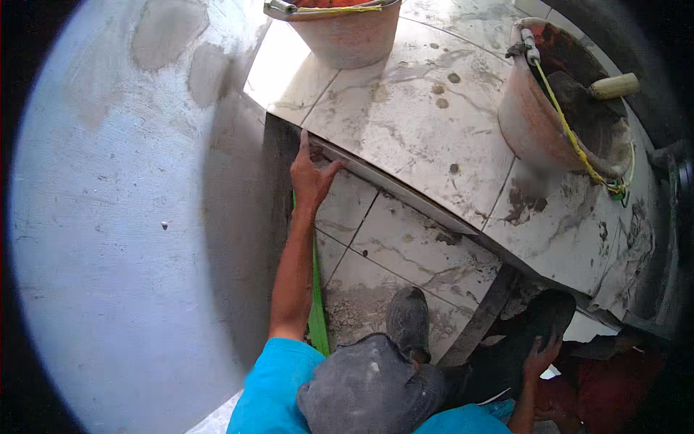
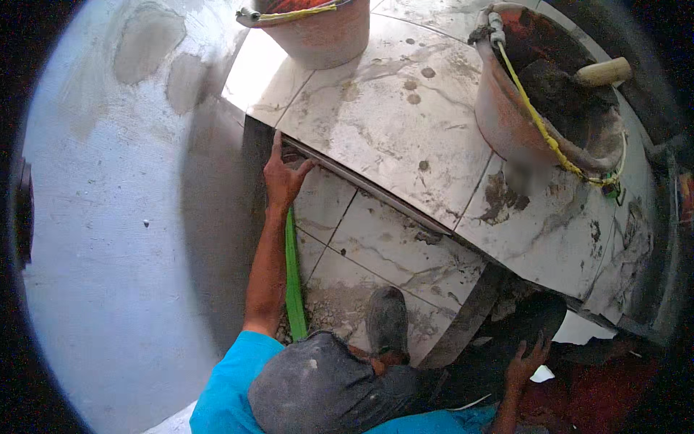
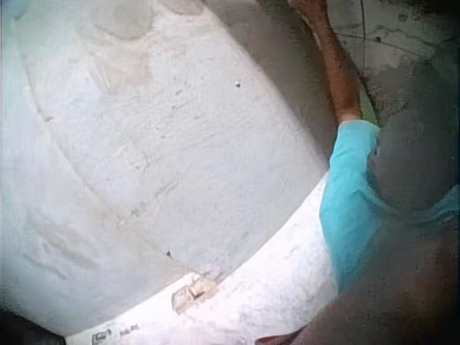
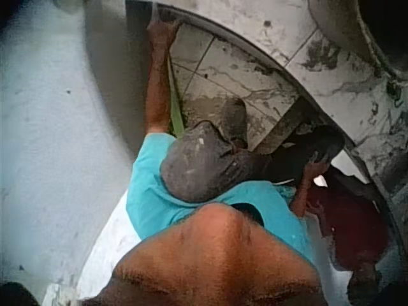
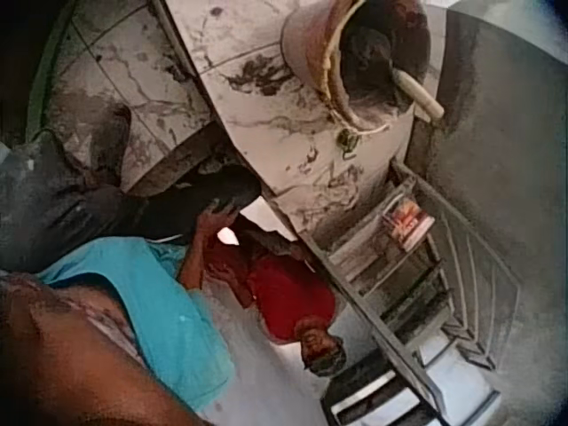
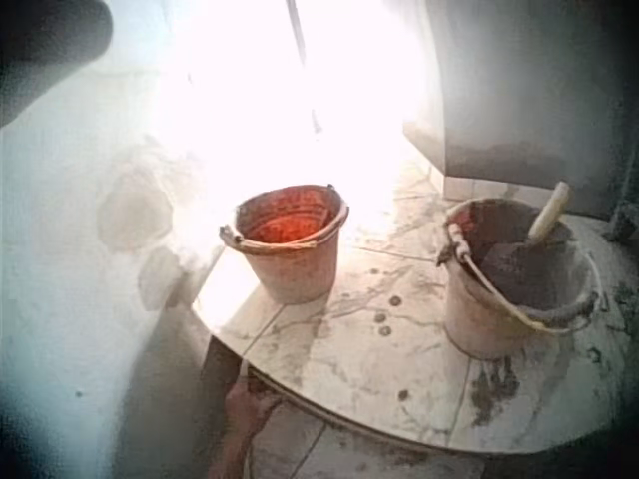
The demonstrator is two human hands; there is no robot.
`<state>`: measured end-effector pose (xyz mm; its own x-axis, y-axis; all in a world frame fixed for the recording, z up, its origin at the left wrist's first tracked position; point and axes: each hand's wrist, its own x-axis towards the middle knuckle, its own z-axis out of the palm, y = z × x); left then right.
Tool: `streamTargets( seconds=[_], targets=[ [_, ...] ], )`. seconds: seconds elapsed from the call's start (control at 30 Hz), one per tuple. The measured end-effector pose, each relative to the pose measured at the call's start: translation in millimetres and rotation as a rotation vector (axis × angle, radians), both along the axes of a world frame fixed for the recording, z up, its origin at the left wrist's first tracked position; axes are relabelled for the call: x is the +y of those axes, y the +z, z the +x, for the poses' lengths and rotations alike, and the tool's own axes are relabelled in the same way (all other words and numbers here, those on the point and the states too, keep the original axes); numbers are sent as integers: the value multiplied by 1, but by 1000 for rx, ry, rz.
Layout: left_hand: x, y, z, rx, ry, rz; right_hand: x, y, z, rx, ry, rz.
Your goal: The person installs tiles on a step riser by placing a tile with mortar, tapping it with a wooden tool, wiping the tiled surface with a cloth, and checking its alignment using a spirit level.
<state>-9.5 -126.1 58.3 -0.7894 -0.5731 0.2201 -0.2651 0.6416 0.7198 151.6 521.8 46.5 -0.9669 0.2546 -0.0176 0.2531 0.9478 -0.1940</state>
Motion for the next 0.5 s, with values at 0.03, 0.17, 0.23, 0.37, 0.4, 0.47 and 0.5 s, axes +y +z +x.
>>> streamTargets(
  seconds=[0.03,0.17,0.23,0.37,0.4,0.47,0.5],
  targets=[
    [2,3,0,-13,-30,-45,-1,2,-1,-45,-4,-5],
    [7,7,-1,41,3,-11,-5,12,-5,-45,15,45],
    [7,3,-1,69,-1,33,-7,15,-7,-91,7,72],
    [3,-11,4,139,-70,63,-6,12,-4,-137,-63,37],
    [4,-16,7,143,-70,50,-5,11,-3,-103,-41,42],
    [13,-27,17,226,-58,653,-5,13,-2,-122,-30,65],
    [21,-33,21,234,-47,662,-7,16,-3,-117,11,73]
  ],
)
